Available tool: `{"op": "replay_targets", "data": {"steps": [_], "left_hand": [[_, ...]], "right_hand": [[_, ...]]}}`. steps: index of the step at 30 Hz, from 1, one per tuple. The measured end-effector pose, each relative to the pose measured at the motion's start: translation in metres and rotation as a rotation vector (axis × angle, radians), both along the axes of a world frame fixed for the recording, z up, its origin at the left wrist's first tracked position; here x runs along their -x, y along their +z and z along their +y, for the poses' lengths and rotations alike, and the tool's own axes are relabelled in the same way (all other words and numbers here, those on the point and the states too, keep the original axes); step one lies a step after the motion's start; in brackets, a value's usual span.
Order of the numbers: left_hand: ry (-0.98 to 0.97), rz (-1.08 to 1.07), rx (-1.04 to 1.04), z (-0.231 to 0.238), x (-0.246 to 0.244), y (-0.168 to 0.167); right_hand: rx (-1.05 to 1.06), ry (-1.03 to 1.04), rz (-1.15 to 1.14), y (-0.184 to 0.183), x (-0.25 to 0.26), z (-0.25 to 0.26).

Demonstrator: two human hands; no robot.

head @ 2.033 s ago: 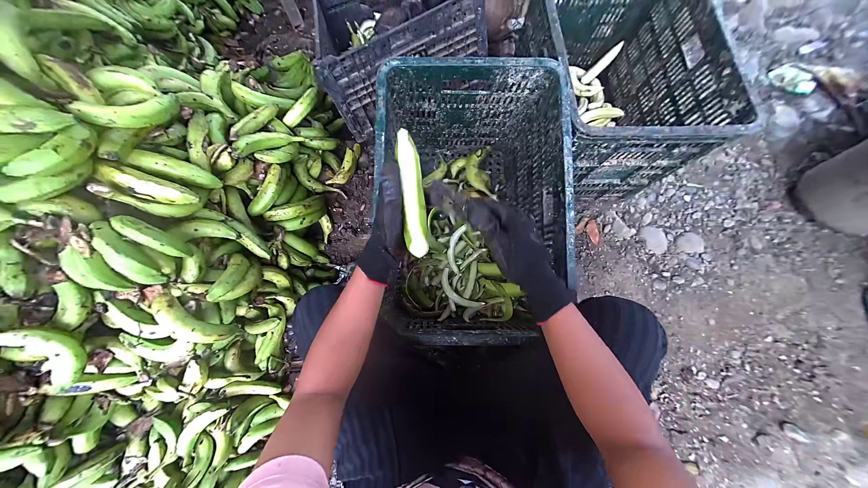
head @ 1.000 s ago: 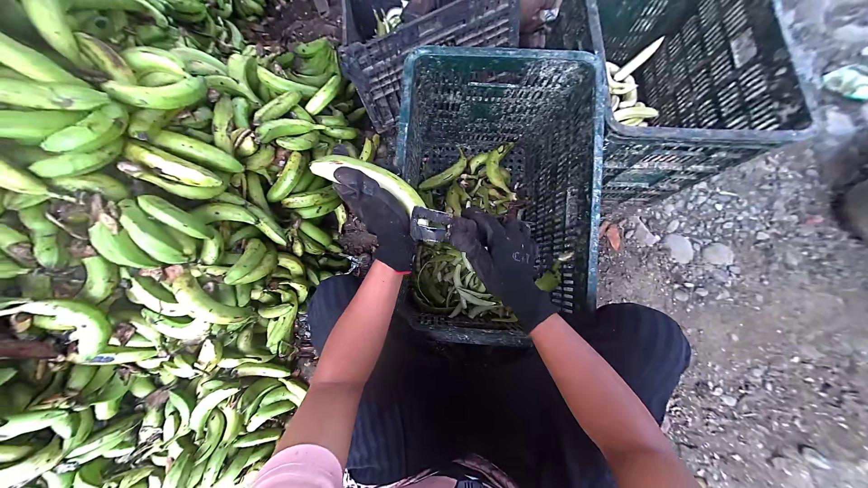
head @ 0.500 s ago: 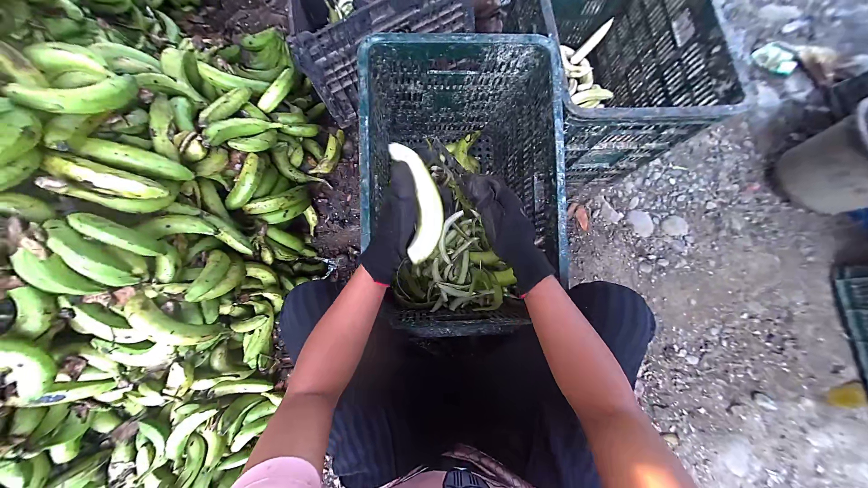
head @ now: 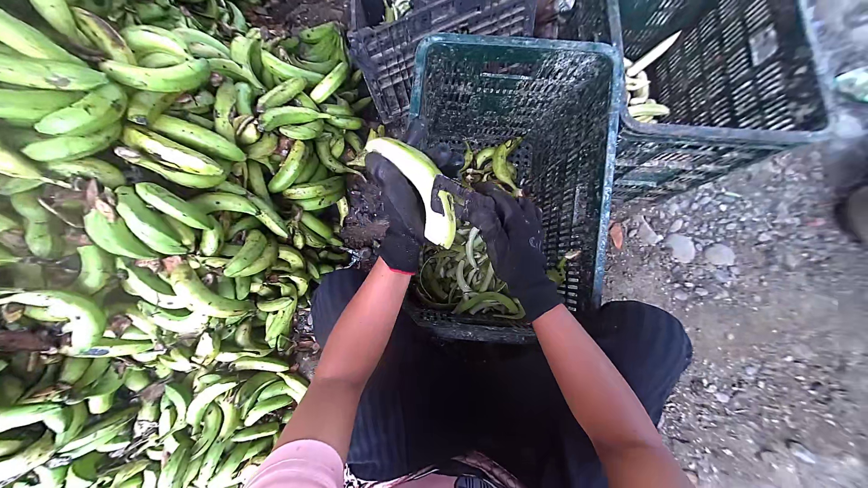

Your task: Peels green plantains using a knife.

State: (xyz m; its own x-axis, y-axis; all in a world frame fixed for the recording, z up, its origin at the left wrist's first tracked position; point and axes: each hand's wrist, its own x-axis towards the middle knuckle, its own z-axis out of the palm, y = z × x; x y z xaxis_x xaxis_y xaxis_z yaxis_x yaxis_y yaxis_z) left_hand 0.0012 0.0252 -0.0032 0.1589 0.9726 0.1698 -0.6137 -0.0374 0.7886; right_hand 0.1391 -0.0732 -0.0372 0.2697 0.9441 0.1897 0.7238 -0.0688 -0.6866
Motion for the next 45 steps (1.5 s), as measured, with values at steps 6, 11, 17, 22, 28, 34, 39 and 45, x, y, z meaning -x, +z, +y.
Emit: {"op": "replay_targets", "data": {"steps": [6,11,17,22,28,34,39,45], "left_hand": [[0.336,0.551,0.040,-0.005,0.002,-0.004],[0.036,0.879,-0.181,-0.018,0.004,0.010],[-0.353,1.074,-0.407,-0.030,-0.002,-0.003],[-0.324,0.819,-0.196,-0.026,-0.011,-0.011],[-0.194,0.007,0.476,-0.003,0.009,0.007],[-0.406,-0.316,0.694,0.000,0.025,-0.005],[-0.036,0.041,0.546,-0.002,0.009,0.010],[-0.071,0.618,-0.003,-0.022,-0.002,0.000]], "right_hand": [[-0.106,-0.112,-0.226,-0.003,0.003,-0.007],[0.115,-0.104,-0.080,0.009,-0.010,0.005],[0.213,-0.123,0.139,0.007,-0.030,0.001],[0.124,-0.073,0.328,0.000,-0.041,0.004],[-0.280,0.070,-0.323,-0.013,-0.005,-0.012],[-0.517,0.013,-0.435,-0.024,-0.001,-0.007],[-0.231,-0.029,-0.284,-0.004,0.000,-0.015],[0.119,-0.017,0.003,0.006,-0.013,-0.005]]}}
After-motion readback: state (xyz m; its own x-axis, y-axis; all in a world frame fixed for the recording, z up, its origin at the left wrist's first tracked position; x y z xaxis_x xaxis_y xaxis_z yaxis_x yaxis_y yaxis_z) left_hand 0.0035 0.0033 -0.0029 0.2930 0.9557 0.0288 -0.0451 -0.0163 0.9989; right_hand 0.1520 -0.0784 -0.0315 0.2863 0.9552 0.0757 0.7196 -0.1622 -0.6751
